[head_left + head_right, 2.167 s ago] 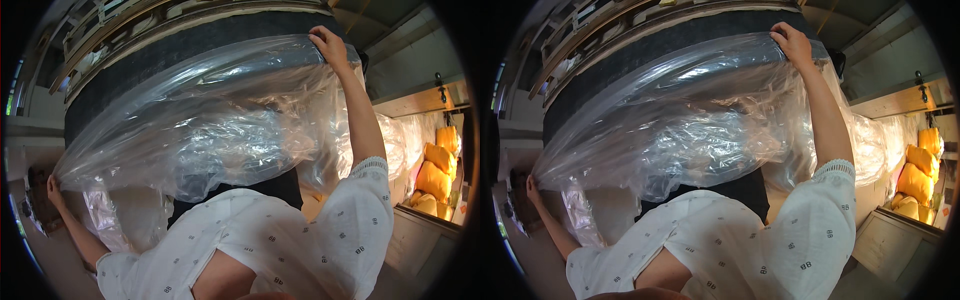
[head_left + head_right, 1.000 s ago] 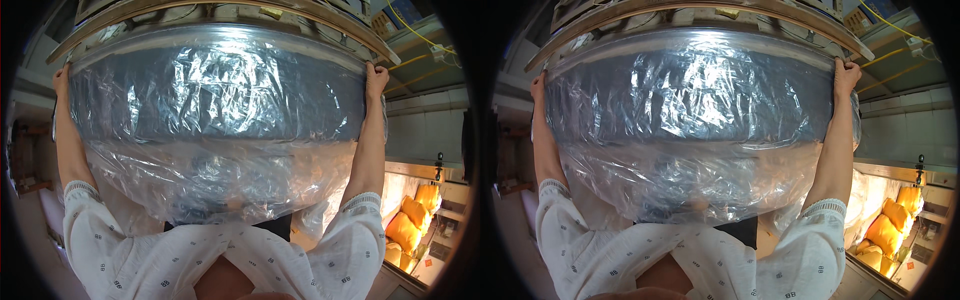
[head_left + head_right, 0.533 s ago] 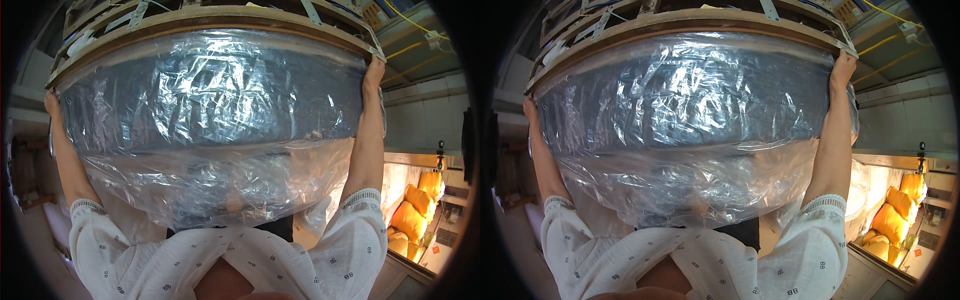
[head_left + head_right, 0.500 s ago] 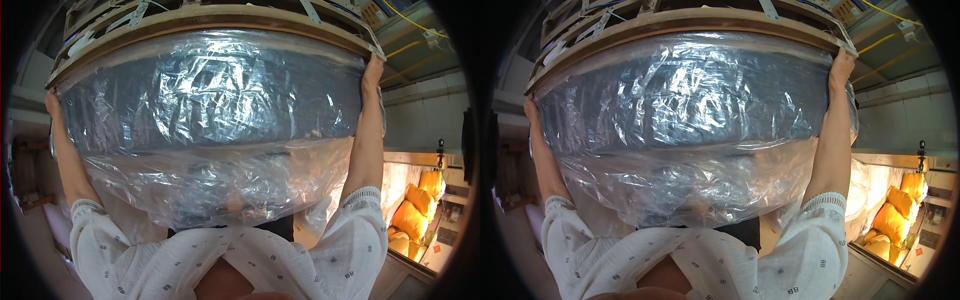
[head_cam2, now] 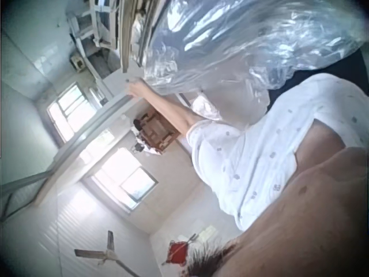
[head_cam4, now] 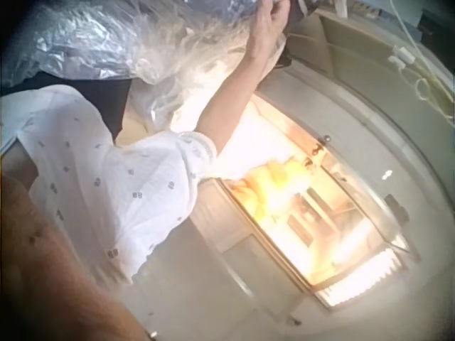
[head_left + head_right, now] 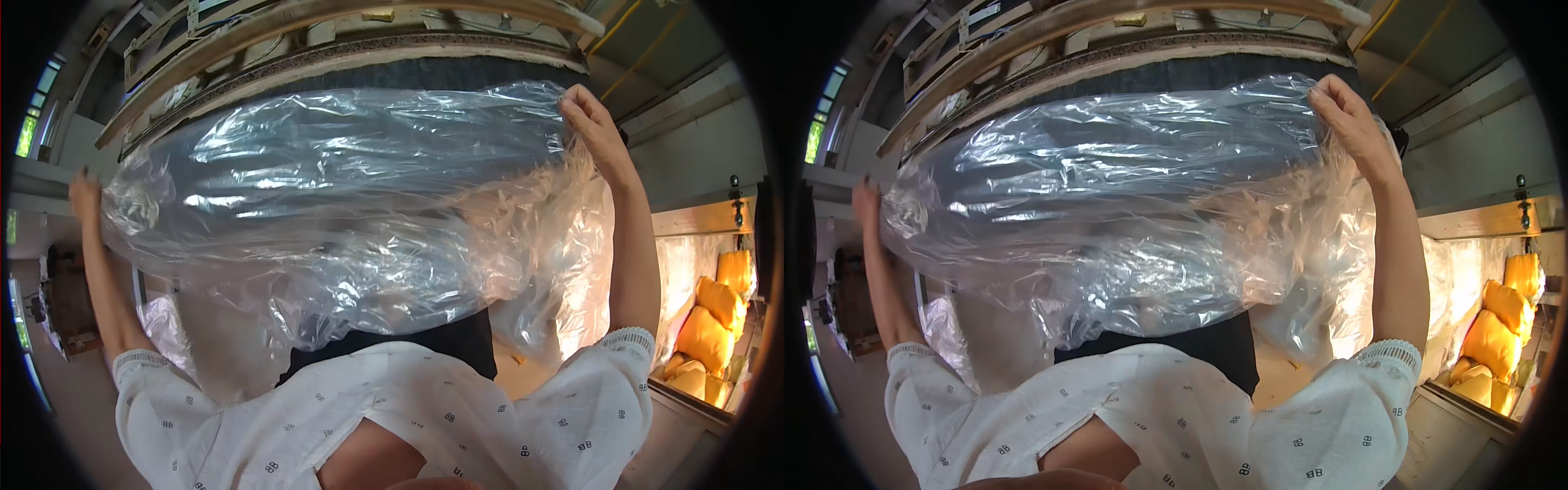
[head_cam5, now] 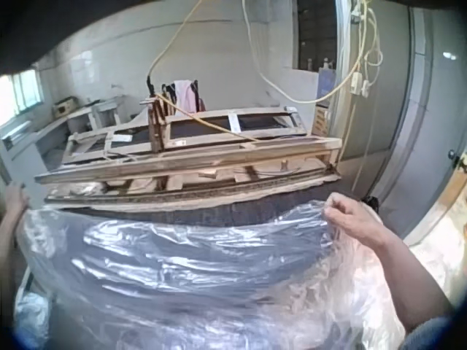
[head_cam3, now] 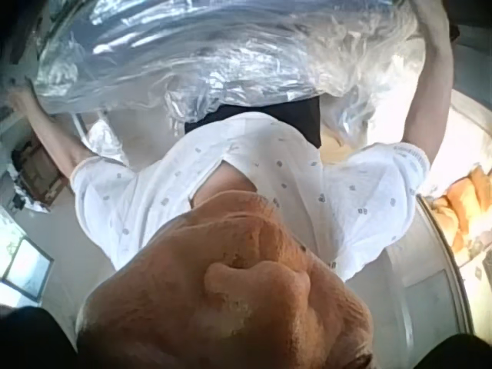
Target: Wrapping a large industrial object in clear plastic sheeting.
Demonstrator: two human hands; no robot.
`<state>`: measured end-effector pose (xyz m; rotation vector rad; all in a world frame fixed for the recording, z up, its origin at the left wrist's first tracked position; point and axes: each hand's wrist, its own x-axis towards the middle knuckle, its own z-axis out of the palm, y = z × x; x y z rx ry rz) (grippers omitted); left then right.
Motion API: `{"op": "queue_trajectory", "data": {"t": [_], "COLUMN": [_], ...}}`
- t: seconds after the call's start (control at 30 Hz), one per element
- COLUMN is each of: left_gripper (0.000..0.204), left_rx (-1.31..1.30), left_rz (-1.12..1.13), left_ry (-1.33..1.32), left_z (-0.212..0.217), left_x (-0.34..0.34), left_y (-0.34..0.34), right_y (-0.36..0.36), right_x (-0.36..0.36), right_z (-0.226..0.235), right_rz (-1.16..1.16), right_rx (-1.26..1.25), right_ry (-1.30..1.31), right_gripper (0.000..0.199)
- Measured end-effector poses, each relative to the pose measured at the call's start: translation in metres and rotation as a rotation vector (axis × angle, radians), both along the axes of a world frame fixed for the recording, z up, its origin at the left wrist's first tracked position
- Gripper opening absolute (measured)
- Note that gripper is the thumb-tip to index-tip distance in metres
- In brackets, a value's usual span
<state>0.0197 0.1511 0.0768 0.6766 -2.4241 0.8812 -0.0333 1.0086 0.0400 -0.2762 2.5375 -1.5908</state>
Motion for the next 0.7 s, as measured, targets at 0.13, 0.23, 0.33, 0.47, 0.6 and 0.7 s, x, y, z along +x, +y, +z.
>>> {"op": "queue_trajectory", "data": {"t": [0.13, 0.23, 0.33, 0.47, 0.6, 0.7], "left_gripper": [0.034, 0.040, 0.030, 0.016, 0.013, 0.016], "left_rx": [1.326, 1.252, 1.564, 1.748, 1.598, 1.425], "left_rz": [-0.771, -1.241, -1.211, -1.402, -1.320, -1.112], "left_ry": [0.020, -0.228, -0.461, -0.236, -0.045, -0.071], "left_z": [0.017, -0.003, -0.018, -0.053, -0.070, -0.085], "left_x": [-0.047, -0.030, -0.013, -0.022, -0.014, -0.013], "left_y": [0.330, 0.506, 0.602, 0.623, 0.580, 0.513], "right_y": [-0.010, -0.013, -0.016, 0.033, 0.152, 0.202], "right_x": [0.034, 0.056, 0.071, 0.107, 0.196, 0.286], "right_z": [0.002, 0.007, 0.018, 0.012, -0.104, -0.177], "right_rz": [0.013, 0.021, 0.035, -0.240, -0.373, -0.085], "right_rx": [-0.096, -0.096, -0.021, 0.290, 0.959, 1.402], "right_ry": [0.167, 0.260, 0.359, 0.570, 0.447, -0.370], "right_gripper": [0.016, 0.014, 0.015, 0.017, 0.019, 0.012]}}
